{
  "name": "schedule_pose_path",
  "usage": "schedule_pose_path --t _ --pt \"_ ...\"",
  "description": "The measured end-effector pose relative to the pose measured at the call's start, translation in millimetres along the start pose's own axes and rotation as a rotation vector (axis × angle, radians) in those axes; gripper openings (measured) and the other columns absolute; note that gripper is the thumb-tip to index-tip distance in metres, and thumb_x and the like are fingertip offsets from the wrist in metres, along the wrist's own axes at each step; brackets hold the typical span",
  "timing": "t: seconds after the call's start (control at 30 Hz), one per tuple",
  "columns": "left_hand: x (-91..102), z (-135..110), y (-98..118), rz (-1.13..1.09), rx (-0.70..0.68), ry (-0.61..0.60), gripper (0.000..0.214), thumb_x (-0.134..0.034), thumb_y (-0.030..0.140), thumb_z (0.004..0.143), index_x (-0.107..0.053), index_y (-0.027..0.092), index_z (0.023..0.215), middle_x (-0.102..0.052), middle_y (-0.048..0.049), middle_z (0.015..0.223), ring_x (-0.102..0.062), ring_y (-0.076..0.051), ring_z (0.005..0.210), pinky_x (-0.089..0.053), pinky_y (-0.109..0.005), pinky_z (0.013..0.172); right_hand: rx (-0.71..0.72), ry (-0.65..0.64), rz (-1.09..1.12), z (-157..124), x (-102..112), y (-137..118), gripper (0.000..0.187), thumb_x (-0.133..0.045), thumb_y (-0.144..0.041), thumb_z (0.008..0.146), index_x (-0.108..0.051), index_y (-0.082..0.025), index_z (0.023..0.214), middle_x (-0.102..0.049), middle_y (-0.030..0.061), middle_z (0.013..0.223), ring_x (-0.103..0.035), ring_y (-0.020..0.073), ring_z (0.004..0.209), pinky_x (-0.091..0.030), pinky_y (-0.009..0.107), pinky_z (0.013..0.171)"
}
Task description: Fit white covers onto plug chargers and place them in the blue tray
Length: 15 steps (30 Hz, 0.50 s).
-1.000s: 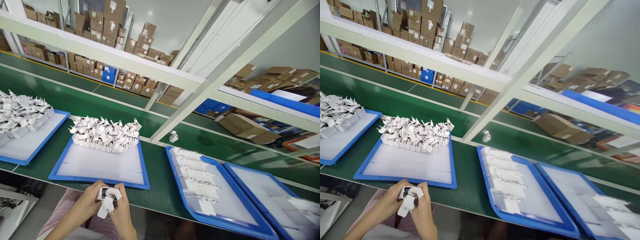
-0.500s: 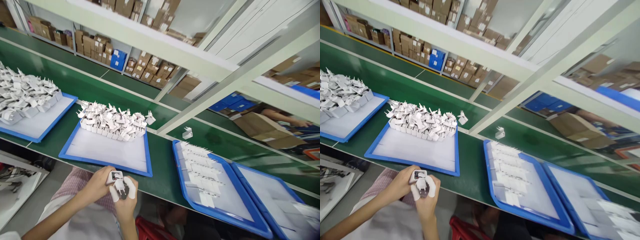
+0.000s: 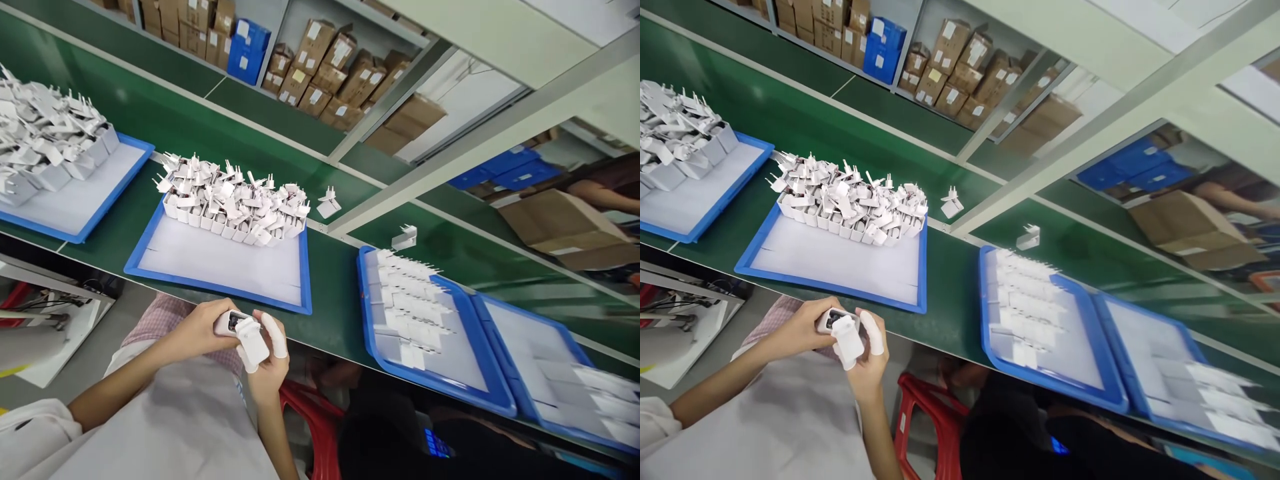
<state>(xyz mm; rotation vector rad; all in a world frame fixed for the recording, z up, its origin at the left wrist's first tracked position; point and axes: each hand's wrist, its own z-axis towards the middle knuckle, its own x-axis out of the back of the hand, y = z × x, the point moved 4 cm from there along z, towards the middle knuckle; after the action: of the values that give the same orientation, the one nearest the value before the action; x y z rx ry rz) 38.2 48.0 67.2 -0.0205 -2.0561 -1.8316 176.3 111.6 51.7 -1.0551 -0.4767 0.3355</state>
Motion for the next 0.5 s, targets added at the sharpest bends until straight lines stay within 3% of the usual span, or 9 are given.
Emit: schedule_pose_path --t 0.07,0.3,0.4,0.5 --pt "1.3 -1.6 0.2 0.01 -0.004 -0.033 0.013 -0.062 0.023 0.078 -0.057 0.019 0.089 -0.059 0.003 0.083 -0.052 -0.013 0.074 -0.039 -0.023 0.064 0.039 -0.035 -0.013 0.2 -0.5 -7.5 0.048 -0.068 -0.03 0.084 -0.05 -0.027 0.129 -0.058 0.0107 0.115 -0.061 0.0257 0.102 -0.055 0.043 0.081" --pt "-2.4 -6.2 -0.7 0.031 -0.011 -0.214 0.018 -0.062 0.034 0.084 -0.052 0.019 0.088 -0.053 0.0018 0.084 -0.049 -0.014 0.074 -0.036 -0.024 0.063 -0.045 -0.029 0.108 -3.8 3.7 -9.9 0.033 -0.054 -0.032 0.091 -0.049 -0.023 0.122 -0.061 0.0119 0.107 -0.065 0.0251 0.096 -0.058 0.042 0.077" --pt "-1.4 -7.7 1.5 0.044 -0.006 -0.227 0.018 -0.062 0.032 0.085 -0.051 0.02 0.091 -0.054 0.002 0.087 -0.05 -0.015 0.076 -0.036 -0.024 0.064 0.006 -0.056 0.058 -2.5 8.2 -17.8 0.038 -0.052 -0.024 0.091 -0.043 -0.026 0.128 -0.059 0.0129 0.116 -0.063 0.0245 0.102 -0.056 0.044 0.082" --pt "0.8 -7.3 5.2 0.114 -0.037 -0.205 0.015 -0.061 0.029 0.086 -0.05 0.02 0.092 -0.055 0.0014 0.09 -0.05 -0.016 0.079 -0.035 -0.025 0.067 0.097 -0.111 -0.058 4.9 11.7 -29.2 0.04 -0.052 -0.016 0.089 -0.046 -0.026 0.127 -0.057 0.0125 0.122 -0.06 0.0245 0.108 -0.054 0.045 0.088"
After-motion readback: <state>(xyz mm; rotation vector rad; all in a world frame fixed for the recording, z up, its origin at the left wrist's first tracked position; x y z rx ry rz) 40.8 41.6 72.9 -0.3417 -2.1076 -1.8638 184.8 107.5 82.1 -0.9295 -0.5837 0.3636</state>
